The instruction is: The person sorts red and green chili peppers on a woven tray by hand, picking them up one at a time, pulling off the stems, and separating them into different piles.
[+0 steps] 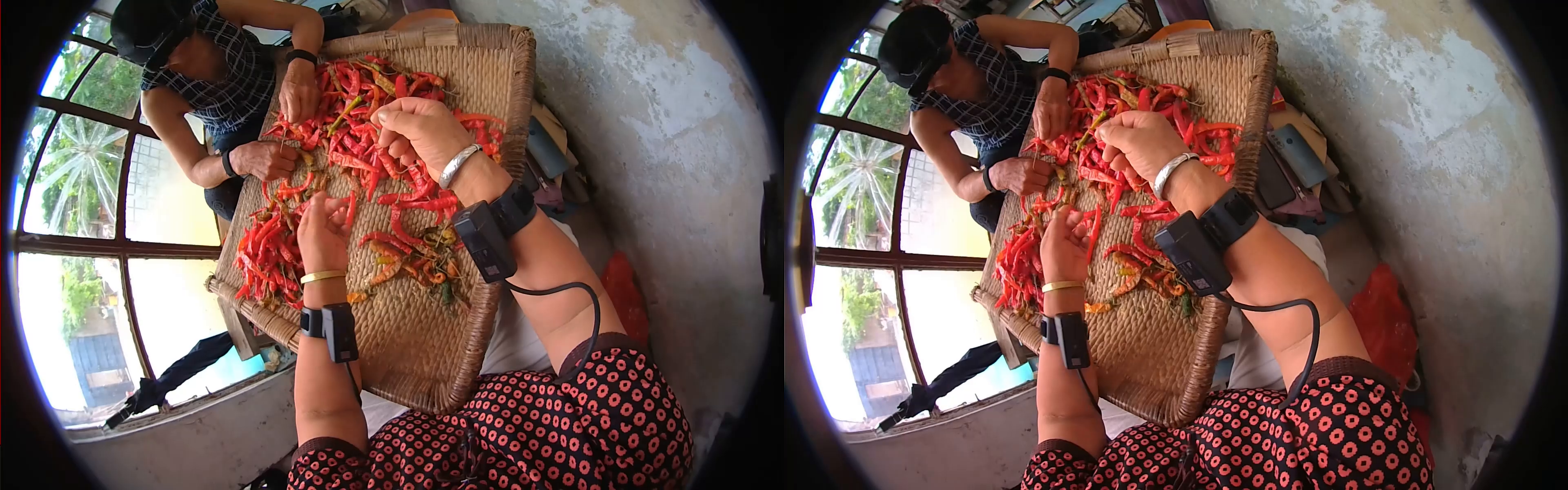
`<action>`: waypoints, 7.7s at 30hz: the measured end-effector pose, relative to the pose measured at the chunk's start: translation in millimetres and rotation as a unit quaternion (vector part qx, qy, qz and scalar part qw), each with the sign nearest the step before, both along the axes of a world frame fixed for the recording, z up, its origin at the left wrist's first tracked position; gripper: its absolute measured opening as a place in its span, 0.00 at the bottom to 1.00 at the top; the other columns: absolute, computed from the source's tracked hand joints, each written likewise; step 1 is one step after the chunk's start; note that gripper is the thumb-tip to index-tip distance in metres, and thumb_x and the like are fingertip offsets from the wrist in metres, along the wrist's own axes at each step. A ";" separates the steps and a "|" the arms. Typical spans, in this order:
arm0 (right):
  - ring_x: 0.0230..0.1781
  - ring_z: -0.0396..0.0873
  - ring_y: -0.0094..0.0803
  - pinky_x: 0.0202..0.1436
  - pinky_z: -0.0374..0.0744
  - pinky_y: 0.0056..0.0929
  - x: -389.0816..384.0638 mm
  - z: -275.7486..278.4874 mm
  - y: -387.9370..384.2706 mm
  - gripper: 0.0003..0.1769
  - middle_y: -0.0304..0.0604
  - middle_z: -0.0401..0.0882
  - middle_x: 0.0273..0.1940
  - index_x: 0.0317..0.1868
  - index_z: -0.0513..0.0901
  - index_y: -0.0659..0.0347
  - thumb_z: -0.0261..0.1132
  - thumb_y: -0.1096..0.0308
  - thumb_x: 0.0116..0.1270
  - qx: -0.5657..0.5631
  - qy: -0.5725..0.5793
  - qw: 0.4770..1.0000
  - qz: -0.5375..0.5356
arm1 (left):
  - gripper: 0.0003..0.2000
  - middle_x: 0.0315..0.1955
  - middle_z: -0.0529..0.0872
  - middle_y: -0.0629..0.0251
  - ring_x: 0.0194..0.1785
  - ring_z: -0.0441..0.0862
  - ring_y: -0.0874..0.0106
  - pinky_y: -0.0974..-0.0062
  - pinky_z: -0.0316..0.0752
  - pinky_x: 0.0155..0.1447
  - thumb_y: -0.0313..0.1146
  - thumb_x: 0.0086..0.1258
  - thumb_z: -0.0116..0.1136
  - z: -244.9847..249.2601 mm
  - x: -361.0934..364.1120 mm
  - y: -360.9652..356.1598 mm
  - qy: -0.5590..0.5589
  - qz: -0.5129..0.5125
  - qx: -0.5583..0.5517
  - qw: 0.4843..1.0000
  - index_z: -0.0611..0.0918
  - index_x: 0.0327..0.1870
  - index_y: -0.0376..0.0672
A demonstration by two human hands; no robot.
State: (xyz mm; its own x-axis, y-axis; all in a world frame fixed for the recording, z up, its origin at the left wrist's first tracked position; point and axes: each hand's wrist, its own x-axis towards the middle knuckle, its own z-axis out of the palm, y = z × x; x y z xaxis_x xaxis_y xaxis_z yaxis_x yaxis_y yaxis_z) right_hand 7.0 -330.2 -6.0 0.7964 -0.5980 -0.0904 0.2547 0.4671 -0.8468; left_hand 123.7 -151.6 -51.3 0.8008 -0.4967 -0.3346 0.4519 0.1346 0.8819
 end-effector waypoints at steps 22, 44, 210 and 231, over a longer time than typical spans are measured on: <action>0.16 0.73 0.19 0.15 0.68 0.15 -2.8 -5.8 3.8 0.11 0.37 0.78 0.22 0.35 0.78 0.65 0.57 0.64 0.65 -0.099 0.046 0.993 0.033 | 0.16 0.26 0.82 0.62 0.27 0.77 0.71 0.74 0.71 0.33 0.35 0.59 0.60 -6.7 23.0 8.5 -0.503 0.020 0.278 0.818 0.78 0.43 0.33; 0.17 0.71 0.17 0.16 0.67 0.15 -1.2 -6.2 11.7 0.11 0.36 0.77 0.23 0.33 0.78 0.63 0.58 0.63 0.64 -0.112 0.079 0.988 0.072 | 0.04 0.27 0.79 0.62 0.35 0.78 0.62 0.67 0.73 0.39 0.30 0.49 0.61 1.9 -23.9 0.9 -0.642 -0.443 0.364 0.509 0.83 0.27 0.45; 0.35 0.74 0.21 0.35 0.75 0.20 8.1 -14.5 26.9 0.19 0.38 0.75 0.36 0.56 0.70 0.69 0.53 0.71 0.65 -0.126 0.105 0.978 0.127 | 0.22 0.35 0.81 0.66 0.24 0.73 0.83 0.88 0.67 0.26 0.35 0.64 0.58 22.0 -35.8 -25.3 -0.096 -0.368 0.029 0.924 0.69 0.56 0.37; 0.32 0.73 0.19 0.32 0.73 0.22 7.9 -8.8 20.9 0.20 0.36 0.77 0.35 0.51 0.73 0.67 0.60 0.66 0.60 -0.074 0.085 0.993 -0.047 | 0.08 0.37 0.79 0.61 0.41 0.76 0.60 0.64 0.72 0.47 0.32 0.52 0.58 -34.5 4.0 -28.2 -0.698 -0.221 0.335 0.594 0.82 0.33 0.45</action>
